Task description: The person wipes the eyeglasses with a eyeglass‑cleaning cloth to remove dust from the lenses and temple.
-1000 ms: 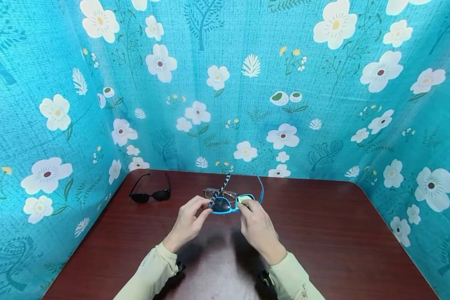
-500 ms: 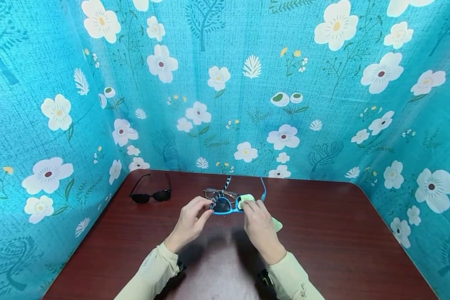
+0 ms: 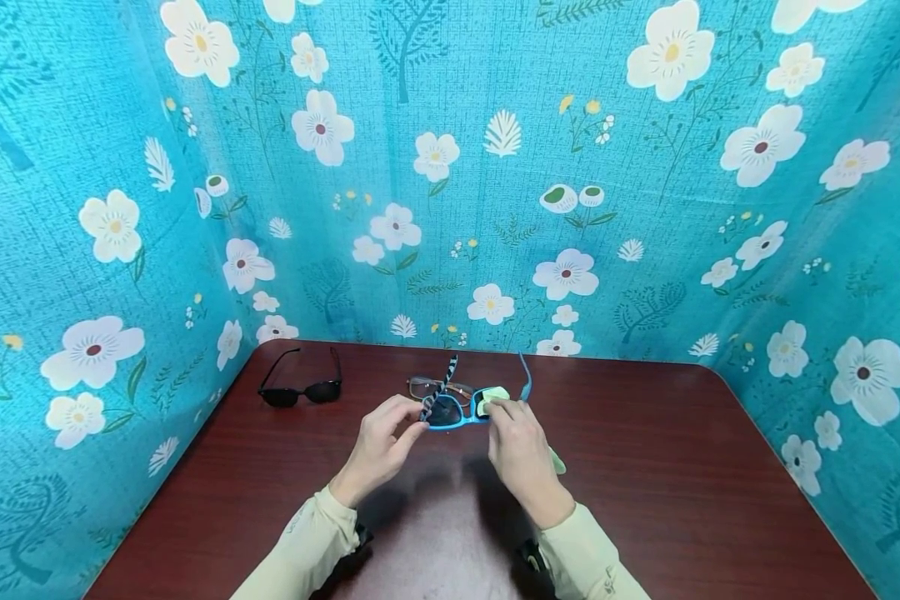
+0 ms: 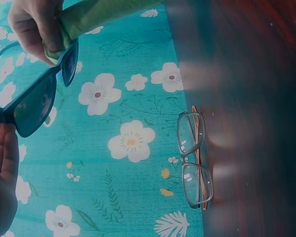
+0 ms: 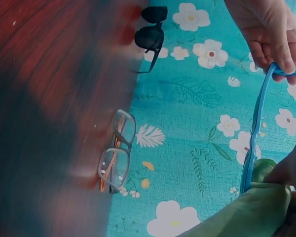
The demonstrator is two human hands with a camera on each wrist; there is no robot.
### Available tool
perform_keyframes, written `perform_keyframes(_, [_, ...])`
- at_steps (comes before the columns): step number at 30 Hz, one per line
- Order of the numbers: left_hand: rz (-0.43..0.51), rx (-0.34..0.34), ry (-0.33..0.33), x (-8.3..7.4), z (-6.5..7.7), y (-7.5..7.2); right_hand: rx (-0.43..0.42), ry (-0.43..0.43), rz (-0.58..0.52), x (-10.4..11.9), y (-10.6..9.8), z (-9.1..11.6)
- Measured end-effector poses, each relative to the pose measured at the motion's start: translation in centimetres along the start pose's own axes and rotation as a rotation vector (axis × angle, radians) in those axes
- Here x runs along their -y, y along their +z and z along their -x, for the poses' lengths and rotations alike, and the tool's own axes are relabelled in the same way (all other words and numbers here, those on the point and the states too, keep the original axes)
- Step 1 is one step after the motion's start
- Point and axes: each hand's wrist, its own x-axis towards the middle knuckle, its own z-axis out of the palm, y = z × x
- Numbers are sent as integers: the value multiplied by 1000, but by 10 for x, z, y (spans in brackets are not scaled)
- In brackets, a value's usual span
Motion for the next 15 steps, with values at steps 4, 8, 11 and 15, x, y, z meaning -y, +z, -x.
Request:
perform_keyframes(4, [0, -11, -10, -1, -1, 1, -1, 38, -50, 4, 0, 0])
perform_keyframes(8, [2, -19, -7, -2, -3, 2, -2, 65, -100, 7, -1, 0])
perform_keyframes(11, [-4, -27, 6, -2, -4, 4, -1, 66, -114, 8, 0, -1])
perform_keyframes(15, [-35, -30, 34, -2, -5, 4, 6, 33, -93, 8, 0, -3])
